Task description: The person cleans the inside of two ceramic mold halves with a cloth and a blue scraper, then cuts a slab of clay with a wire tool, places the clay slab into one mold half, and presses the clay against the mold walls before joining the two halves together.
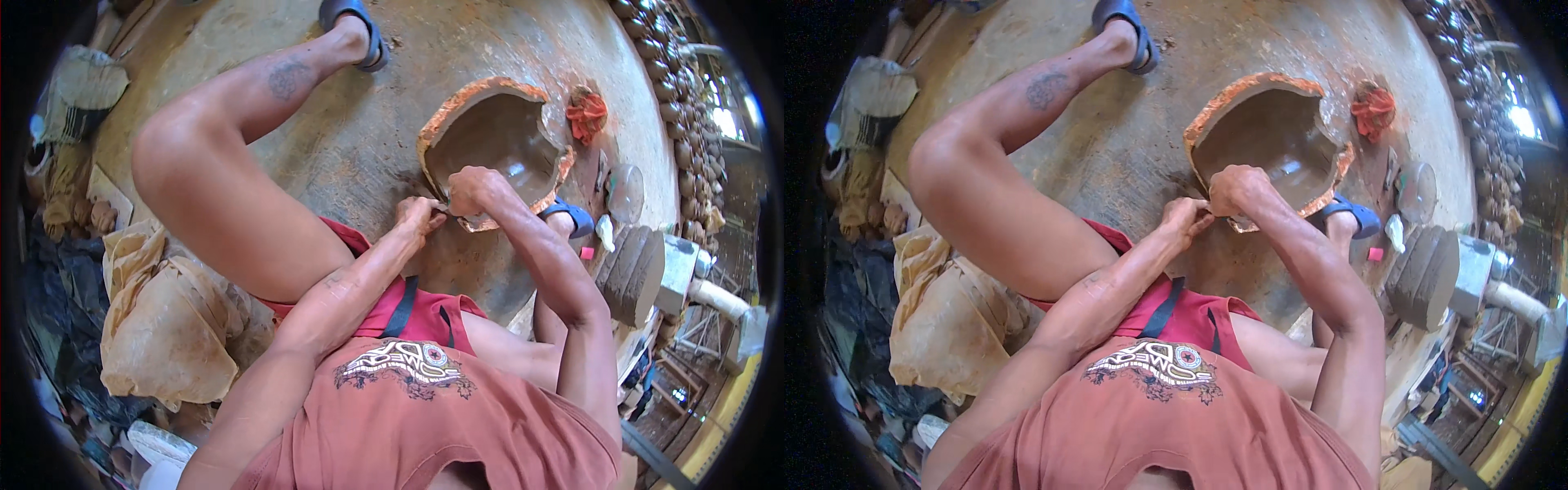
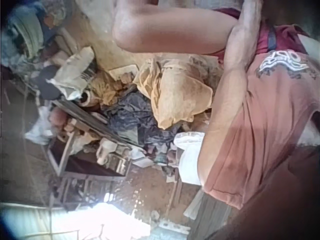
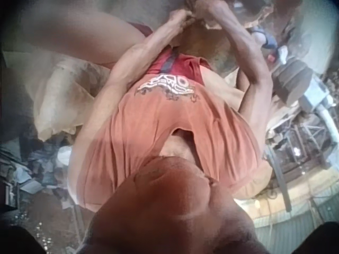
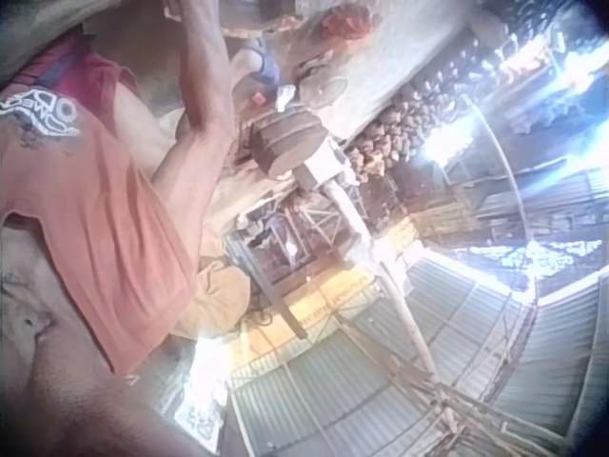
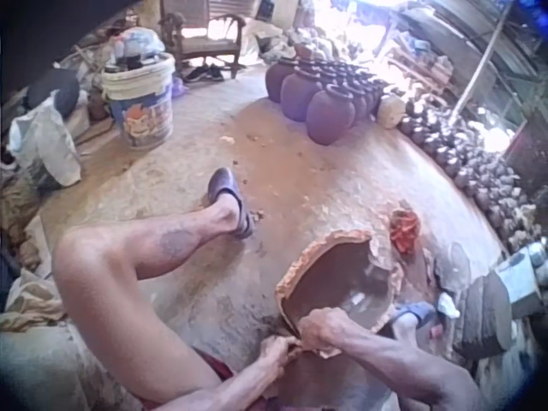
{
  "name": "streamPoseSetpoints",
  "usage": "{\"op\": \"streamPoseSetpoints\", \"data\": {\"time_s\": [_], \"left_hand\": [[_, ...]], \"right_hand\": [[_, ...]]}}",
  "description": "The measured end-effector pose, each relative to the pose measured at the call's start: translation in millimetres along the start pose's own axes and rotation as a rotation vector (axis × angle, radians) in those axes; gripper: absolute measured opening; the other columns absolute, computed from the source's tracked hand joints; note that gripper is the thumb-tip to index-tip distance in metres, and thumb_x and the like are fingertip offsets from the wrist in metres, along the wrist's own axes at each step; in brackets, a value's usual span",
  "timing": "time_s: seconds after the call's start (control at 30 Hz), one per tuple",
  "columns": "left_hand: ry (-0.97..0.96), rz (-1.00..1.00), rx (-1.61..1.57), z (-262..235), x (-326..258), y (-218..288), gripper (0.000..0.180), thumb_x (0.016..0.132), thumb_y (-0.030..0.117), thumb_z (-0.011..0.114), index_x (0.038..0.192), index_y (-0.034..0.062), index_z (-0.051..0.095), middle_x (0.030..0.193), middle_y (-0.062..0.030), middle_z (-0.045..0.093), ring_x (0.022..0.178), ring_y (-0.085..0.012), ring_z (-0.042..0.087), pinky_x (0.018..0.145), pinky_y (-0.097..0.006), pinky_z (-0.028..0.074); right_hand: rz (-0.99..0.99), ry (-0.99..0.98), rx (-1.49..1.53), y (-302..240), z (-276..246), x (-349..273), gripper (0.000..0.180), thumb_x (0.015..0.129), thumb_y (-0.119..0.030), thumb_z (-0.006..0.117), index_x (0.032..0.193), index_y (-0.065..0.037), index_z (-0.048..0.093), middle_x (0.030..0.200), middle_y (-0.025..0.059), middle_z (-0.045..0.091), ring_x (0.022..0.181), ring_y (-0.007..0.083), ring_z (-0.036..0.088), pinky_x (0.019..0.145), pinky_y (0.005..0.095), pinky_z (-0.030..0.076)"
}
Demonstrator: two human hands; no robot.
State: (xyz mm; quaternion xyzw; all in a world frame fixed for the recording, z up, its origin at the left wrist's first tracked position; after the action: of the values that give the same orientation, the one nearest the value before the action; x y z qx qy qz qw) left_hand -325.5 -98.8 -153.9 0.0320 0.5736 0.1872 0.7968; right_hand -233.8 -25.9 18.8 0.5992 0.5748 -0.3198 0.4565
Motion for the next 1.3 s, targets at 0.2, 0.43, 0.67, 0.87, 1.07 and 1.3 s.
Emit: {"op": "streamPoseSetpoints", "data": {"time_s": [0.2,0.43,0.67,0.87,1.07,1.3], "left_hand": [[0.157,0.099,0.111,-7.5,-8.7,19.7,0.014,0.088,0.014,0.065,0.093,0.0007,0.063,0.081,-0.0109,0.065,0.061,-0.0190,0.065,0.047,-0.028,0.056],[0.362,0.392,0.337,15.5,-44.3,60.1,0.019,0.085,0.017,0.064,0.094,0.0001,0.063,0.080,-0.0106,0.066,0.059,-0.0182,0.063,0.042,-0.031,0.052],[0.188,0.852,0.527,35.8,-101.9,105.2,0.020,0.086,0.016,0.065,0.097,-0.0013,0.067,0.074,-0.0093,0.067,0.055,-0.0154,0.062,0.049,-0.030,0.050],[-0.735,0.679,0.894,128.3,-179.2,83.3,0.012,0.094,0.007,0.065,0.105,0.0010,0.068,0.089,-0.0038,0.069,0.076,-0.0088,0.063,0.065,-0.026,0.054],[-1.043,0.642,0.833,200.4,-244.8,55.3,0.028,0.096,0.010,0.073,0.121,0.0001,0.063,0.108,-0.0102,0.074,0.098,-0.0139,0.070,0.085,-0.029,0.058],[-1.252,0.902,1.185,239.7,-313.6,116.3,0.037,0.096,0.009,0.073,0.130,0.0002,0.062,0.125,-0.0107,0.072,0.117,-0.0187,0.068,0.101,-0.034,0.055]], "right_hand": [[0.083,0.564,0.643,134.9,26.8,-57.6,0.025,0.101,-0.022,0.059,0.109,-0.002,0.072,0.071,0.0140,0.069,0.060,0.0212,0.067,0.064,0.0396,0.056],[0.741,0.691,0.634,294.9,203.6,-43.4,0.044,0.095,-0.038,0.065,0.127,-0.008,0.069,0.129,0.0271,0.066,0.117,0.0445,0.065,0.100,0.0516,0.053],[0.175,1.640,0.795,180.4,146.3,-108.1,0.071,0.087,-0.023,0.075,0.149,0.001,0.050,0.155,0.0249,0.047,0.146,0.0409,0.042,0.123,0.0454,0.032],[-0.277,1.671,0.669,104.6,113.4,-153.3,0.075,0.082,-0.029,0.080,0.147,-0.005,0.053,0.149,0.0248,0.053,0.146,0.0448,0.041,0.124,0.0499,0.031],[-0.206,1.838,1.435,106.1,170.4,-186.9,0.056,0.086,-0.001,0.074,0.140,0.000,0.059,0.112,0.0186,0.074,0.091,0.0245,0.075,0.078,0.0336,0.059],[0.717,2.326,0.970,135.4,310.6,-346.4,0.029,0.098,0.001,0.058,0.126,-0.004,0.066,0.118,0.0102,0.070,0.102,0.0201,0.069,0.086,0.0341,0.056]]}}
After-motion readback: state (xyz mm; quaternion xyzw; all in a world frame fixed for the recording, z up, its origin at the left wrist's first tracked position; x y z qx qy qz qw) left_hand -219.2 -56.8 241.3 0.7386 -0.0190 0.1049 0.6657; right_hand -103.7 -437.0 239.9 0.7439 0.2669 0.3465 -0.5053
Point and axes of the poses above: each hand's wrist, its own x-axis towards the middle knuckle, its own z-axis out of the palm, y = z × x, the point moved 2 cm from there along x, towards the middle knuckle
